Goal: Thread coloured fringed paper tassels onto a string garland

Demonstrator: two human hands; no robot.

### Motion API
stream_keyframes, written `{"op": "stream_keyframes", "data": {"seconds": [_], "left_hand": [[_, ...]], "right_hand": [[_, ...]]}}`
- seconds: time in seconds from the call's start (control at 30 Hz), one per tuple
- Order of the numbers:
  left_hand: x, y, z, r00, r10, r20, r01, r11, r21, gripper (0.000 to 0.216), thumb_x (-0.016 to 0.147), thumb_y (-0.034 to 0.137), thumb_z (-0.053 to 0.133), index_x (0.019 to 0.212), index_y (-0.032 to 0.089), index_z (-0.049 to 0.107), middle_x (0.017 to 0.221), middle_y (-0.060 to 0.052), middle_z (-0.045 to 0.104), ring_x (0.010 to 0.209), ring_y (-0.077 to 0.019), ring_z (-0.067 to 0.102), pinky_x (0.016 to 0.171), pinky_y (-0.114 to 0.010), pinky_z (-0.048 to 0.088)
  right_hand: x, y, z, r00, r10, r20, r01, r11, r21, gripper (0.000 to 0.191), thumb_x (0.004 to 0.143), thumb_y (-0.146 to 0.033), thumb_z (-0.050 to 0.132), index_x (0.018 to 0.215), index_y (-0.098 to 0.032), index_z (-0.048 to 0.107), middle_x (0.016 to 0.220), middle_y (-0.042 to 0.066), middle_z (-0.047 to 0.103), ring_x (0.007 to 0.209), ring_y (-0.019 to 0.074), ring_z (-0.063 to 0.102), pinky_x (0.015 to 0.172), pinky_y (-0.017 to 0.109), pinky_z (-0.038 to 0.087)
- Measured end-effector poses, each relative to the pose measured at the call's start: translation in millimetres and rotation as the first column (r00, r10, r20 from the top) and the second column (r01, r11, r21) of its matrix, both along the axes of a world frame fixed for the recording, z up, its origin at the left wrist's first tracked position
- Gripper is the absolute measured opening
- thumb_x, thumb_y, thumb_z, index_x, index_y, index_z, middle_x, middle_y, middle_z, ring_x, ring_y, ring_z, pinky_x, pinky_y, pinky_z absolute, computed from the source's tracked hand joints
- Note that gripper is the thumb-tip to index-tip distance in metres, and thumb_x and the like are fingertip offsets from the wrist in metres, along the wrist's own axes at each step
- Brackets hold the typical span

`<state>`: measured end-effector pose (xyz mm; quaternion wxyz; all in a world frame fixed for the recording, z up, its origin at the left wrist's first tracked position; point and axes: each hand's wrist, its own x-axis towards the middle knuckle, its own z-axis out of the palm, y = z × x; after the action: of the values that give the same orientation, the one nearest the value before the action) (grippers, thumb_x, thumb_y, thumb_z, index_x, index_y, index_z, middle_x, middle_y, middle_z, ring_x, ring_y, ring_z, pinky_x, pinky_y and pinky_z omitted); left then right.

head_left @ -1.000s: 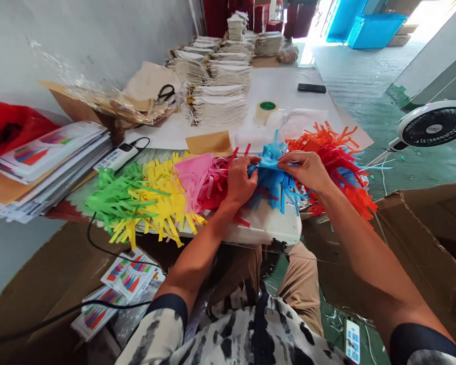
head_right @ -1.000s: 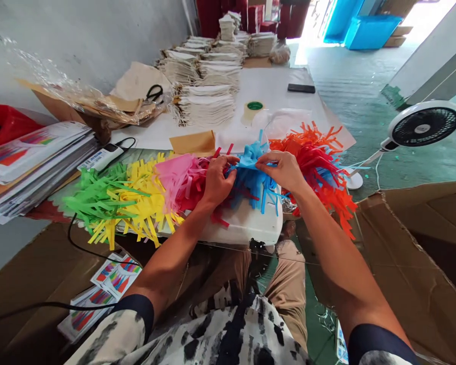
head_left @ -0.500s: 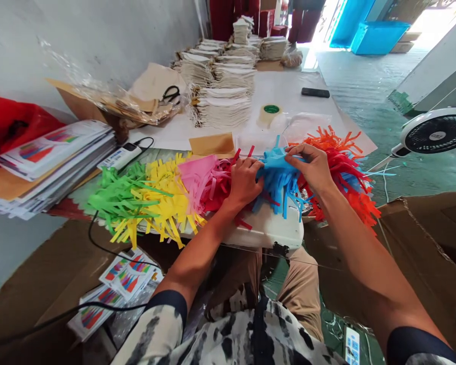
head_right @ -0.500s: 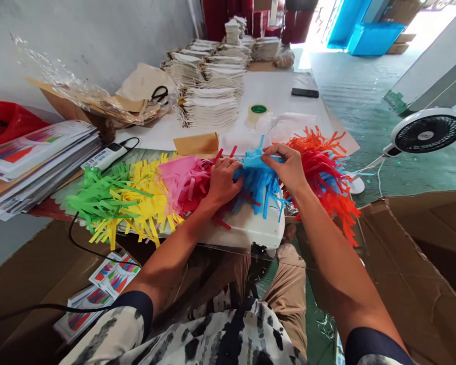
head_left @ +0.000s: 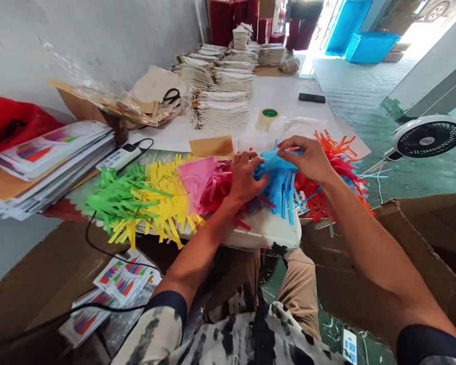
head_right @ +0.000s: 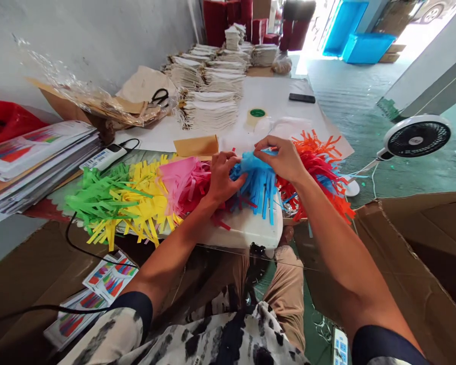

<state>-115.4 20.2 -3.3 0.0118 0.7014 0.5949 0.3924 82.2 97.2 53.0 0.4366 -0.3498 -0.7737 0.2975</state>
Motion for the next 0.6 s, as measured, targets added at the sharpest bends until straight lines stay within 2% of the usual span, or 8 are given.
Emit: {"op": "stream_keyframes", "data": {"seconds": [0.1,0.17,0.27,0.33,0.43,0.6], "left_hand": [[0.4,11.3,-8.4,0.997,-0.077,0.026,0.079,0.991,-0.105,0.028,0.087,0.035,0.080,0.113,0.026,0.078,0.134,-0.007,0.063,0.132,-0.0283,0.054,0.117,-0.043,0.041],[1.7,17.0,-15.3,0.996,-0.089,-0.011,0.087,0.984,-0.157,0.030,0.086,0.042,0.081,0.112,0.026,0.080,0.136,-0.007,0.062,0.135,-0.0311,0.052,0.122,-0.049,0.037],[5.0,19.3,-20.1,0.992,-0.051,-0.117,0.030,0.984,-0.177,0.037,0.086,0.051,0.081,0.112,0.025,0.081,0.142,-0.010,0.060,0.141,-0.0368,0.048,0.130,-0.064,0.019],[6.9,17.7,-18.1,0.985,-0.030,-0.168,0.001,0.985,-0.172,0.041,0.086,0.053,0.081,0.116,0.026,0.080,0.145,-0.011,0.059,0.144,-0.0381,0.046,0.132,-0.069,0.011],[6.2,13.6,-10.2,0.979,-0.006,-0.201,-0.025,0.989,-0.148,0.050,0.086,0.060,0.079,0.123,0.027,0.077,0.148,-0.011,0.058,0.146,-0.0380,0.043,0.132,-0.071,0.008],[-4.7,5.7,1.4,0.970,-0.006,-0.243,-0.018,0.995,-0.099,0.058,0.084,0.075,0.073,0.112,0.025,0.080,0.147,-0.012,0.058,0.147,-0.0390,0.041,0.131,-0.076,0.001]], "right_hand": [[1.5,-2.9,-2.9,1.000,0.019,-0.015,-0.019,0.999,-0.034,0.016,0.081,-0.037,0.078,0.087,-0.023,0.076,0.103,0.005,0.081,0.108,0.0271,0.074,0.102,0.048,0.052],[2.2,-4.7,-2.6,0.999,0.025,-0.026,-0.026,0.999,-0.040,0.016,0.081,-0.038,0.079,0.087,-0.023,0.076,0.104,0.004,0.081,0.109,0.0269,0.074,0.103,0.048,0.052],[3.0,-6.5,3.2,0.998,0.029,-0.048,-0.030,0.999,-0.020,0.015,0.082,-0.037,0.080,0.087,-0.024,0.075,0.106,0.004,0.081,0.107,0.0254,0.074,0.104,0.047,0.053],[4.2,-7.3,9.1,0.997,0.024,-0.067,-0.023,1.000,0.009,0.014,0.082,-0.036,0.080,0.087,-0.024,0.075,0.104,0.003,0.081,0.105,0.0240,0.075,0.103,0.046,0.054],[7.5,-8.0,16.5,0.996,0.016,-0.092,-0.013,0.999,0.031,0.014,0.082,-0.036,0.080,0.087,-0.024,0.075,0.103,0.003,0.080,0.103,0.0225,0.074,0.102,0.046,0.055],[15.1,-4.2,22.1,0.983,-0.034,-0.178,0.041,0.998,0.039,0.022,0.082,-0.043,0.083,0.089,-0.024,0.073,0.104,0.003,0.080,0.101,0.0220,0.073,0.098,0.045,0.056]]}}
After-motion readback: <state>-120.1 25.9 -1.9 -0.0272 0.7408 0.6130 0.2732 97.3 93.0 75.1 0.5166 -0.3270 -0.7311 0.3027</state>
